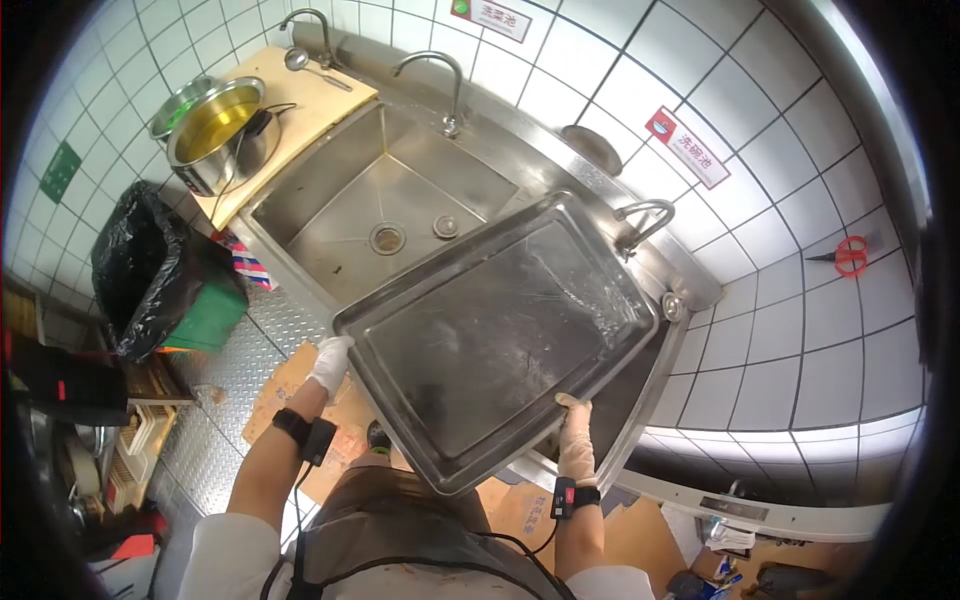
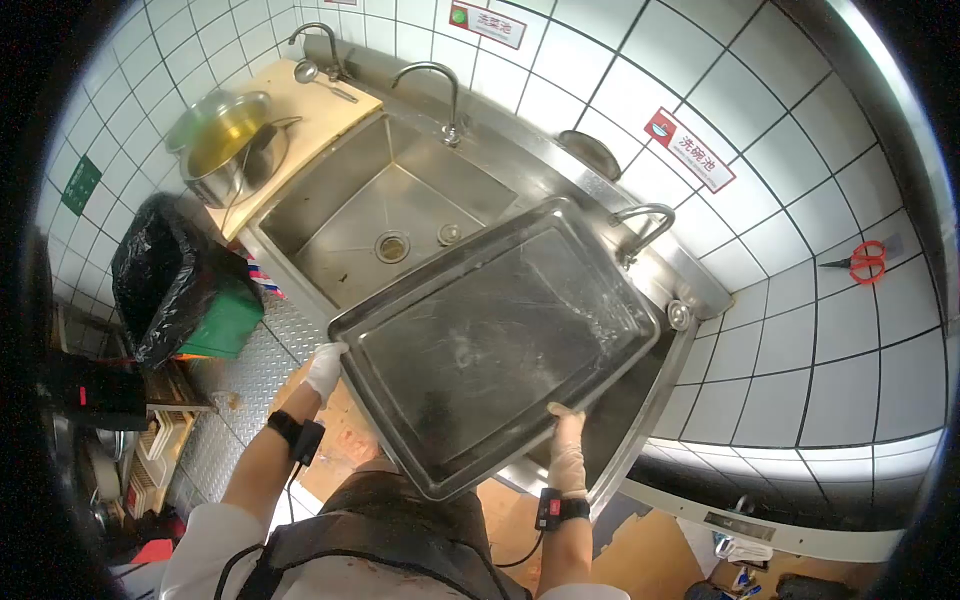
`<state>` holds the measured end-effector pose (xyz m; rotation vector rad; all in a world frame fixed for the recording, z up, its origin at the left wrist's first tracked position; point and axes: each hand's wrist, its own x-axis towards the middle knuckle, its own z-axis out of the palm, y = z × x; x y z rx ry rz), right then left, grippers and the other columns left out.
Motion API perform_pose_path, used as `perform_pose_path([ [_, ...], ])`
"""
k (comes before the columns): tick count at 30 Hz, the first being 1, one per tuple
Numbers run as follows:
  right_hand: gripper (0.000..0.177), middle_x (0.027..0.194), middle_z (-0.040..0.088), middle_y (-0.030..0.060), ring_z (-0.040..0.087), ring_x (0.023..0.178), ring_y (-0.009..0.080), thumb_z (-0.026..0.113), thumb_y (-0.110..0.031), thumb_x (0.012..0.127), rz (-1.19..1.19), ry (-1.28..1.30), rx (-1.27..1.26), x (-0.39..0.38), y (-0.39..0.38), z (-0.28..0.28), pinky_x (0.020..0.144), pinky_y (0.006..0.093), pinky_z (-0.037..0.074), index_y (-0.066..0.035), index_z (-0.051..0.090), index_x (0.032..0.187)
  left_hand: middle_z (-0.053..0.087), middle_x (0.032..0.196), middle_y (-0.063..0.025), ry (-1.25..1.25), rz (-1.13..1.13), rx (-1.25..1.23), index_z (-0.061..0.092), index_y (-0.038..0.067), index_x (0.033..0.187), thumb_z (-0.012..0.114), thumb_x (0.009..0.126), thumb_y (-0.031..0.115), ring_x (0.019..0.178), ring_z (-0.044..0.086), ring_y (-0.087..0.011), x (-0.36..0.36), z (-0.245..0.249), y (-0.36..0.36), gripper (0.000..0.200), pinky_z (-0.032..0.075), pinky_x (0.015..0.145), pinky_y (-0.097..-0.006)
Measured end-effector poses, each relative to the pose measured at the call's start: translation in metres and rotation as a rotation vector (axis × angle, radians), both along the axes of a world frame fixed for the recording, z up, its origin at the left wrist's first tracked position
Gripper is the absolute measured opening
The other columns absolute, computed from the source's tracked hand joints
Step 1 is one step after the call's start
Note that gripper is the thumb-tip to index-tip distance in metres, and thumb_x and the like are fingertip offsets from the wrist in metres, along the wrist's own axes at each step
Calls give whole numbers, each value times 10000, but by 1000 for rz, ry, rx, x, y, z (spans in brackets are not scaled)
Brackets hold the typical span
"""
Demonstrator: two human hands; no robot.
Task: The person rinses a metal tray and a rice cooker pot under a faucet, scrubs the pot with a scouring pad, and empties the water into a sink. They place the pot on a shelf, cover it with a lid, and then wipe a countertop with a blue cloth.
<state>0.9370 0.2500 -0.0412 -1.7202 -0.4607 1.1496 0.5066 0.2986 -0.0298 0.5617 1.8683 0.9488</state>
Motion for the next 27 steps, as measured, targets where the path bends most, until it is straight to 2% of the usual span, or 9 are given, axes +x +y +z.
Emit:
perform_pose_path([
  [2,285,811,616,59,596,730,222,669,-32,651,-83,61,132,-3,-9,-7,734,324,468,8,610,928,612,758,-91,-79,-166,-7,649,-29,884,546,827,277,715,537,-198,-15,-30,13,329,406,661,-354],
  [5,187,809,624,52,586,719,210,652,-29,654,-105,-19,154,-14,-18,8,725,335,463,9,632,837,614,743,-113,107,-289,174,660,-52,860,541,832,271,675,535,-216,-31,-85,34,345,415,638,-367],
  [6,351,950,614,68,581,812,222,614,-15,682,-58,-52,89,-15,-21,13,793,330,452,31,589,1029,614,744,-122,167,-347,184,662,-57,854,543,831,266,671,535,-220,-30,-81,41,345,421,647,-364],
  [7,337,931,607,81,584,783,237,605,-22,691,-33,-19,93,-16,-21,13,756,352,467,29,581,1023,646,998,-201,198,-545,118,651,-15,992,514,850,259,1029,555,-350,-35,-71,47,338,420,889,-426],
  [8,339,920,601,88,585,782,247,599,-22,695,-71,26,67,-23,-20,19,746,362,472,29,575,1029,652,943,-194,298,-514,302,645,-16,989,524,860,308,939,592,-327,-35,-82,49,369,446,826,-423],
  [13,294,848,589,68,572,770,237,631,-71,681,-215,100,56,-75,-13,49,767,356,467,11,588,960,644,899,-181,-6,-399,111,633,-25,1005,536,874,408,819,609,-300,-49,-82,90,463,471,720,-411],
  [15,309,888,595,71,570,809,234,628,-84,697,-201,99,70,-71,-11,14,789,350,461,6,587,990,641,897,-177,-33,-354,95,629,-31,1010,535,878,444,798,609,-293,-58,-70,100,503,474,694,-408],
  [22,273,905,595,104,565,808,223,672,-32,709,-223,187,108,-128,14,17,752,333,470,40,586,958,623,1124,-207,110,-343,118,564,-84,1176,482,895,524,1059,580,-308,-109,-63,131,676,428,894,-383],
  [27,316,939,592,81,572,844,211,669,-26,701,-130,150,123,-146,34,10,791,316,459,25,579,1000,618,1132,-212,99,-318,141,564,-91,1170,493,892,524,1088,564,-283,-148,-60,150,679,415,920,-373],
])
